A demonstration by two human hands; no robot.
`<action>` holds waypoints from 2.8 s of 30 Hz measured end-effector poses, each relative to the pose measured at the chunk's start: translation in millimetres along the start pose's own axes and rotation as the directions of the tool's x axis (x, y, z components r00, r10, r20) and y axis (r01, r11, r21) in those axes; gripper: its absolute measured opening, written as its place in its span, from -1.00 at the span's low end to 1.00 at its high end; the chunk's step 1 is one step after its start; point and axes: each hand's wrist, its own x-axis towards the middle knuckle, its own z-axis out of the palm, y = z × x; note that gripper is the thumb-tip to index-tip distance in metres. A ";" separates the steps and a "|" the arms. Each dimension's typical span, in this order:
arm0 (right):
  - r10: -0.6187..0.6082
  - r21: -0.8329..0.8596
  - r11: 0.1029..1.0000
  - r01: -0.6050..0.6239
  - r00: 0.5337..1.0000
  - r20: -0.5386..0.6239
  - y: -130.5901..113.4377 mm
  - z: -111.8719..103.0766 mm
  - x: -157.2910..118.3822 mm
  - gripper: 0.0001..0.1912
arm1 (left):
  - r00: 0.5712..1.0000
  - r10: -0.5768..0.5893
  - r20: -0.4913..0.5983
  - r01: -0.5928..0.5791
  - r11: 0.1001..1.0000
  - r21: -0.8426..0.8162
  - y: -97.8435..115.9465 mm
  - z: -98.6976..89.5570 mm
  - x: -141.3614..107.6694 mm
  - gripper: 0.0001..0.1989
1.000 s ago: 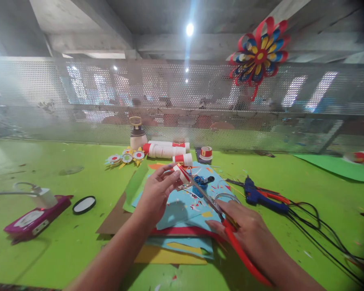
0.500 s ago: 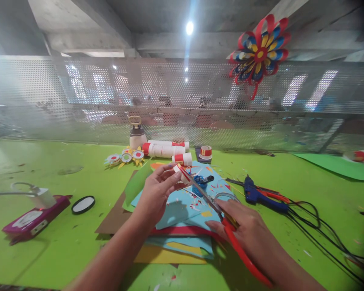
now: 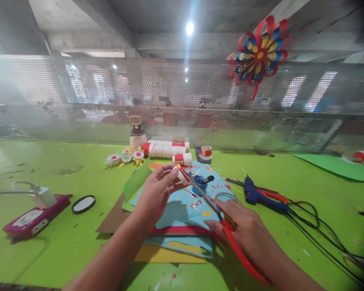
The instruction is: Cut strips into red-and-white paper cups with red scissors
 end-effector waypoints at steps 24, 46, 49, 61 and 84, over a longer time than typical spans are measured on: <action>0.024 0.001 1.000 -0.024 0.997 0.067 -2.3 -4.9 3.4 -0.59 | 1.000 -0.015 -0.003 0.015 1.000 0.013 -1.1 -2.1 1.3 -0.77; 0.000 0.002 1.000 0.000 0.998 0.056 -3.3 -5.4 2.4 -0.62 | 0.999 -0.039 -0.019 0.038 0.999 -0.038 0.0 -1.0 0.9 -0.76; 0.012 0.021 1.000 -0.014 0.997 0.071 -3.1 -5.8 3.0 -0.60 | 0.998 -0.052 -0.031 0.050 0.996 -0.071 0.9 -0.9 1.9 -0.84; 0.020 0.045 0.999 -0.025 0.994 0.106 -3.0 -7.9 5.9 -0.55 | 0.999 -0.049 -0.015 0.048 0.998 -0.042 -2.5 -1.7 2.3 -0.78; -0.016 0.038 0.999 0.013 0.997 0.070 -4.7 -6.6 4.5 -0.63 | 0.997 -0.078 -0.024 0.077 0.997 -0.031 1.7 -0.9 0.4 -0.75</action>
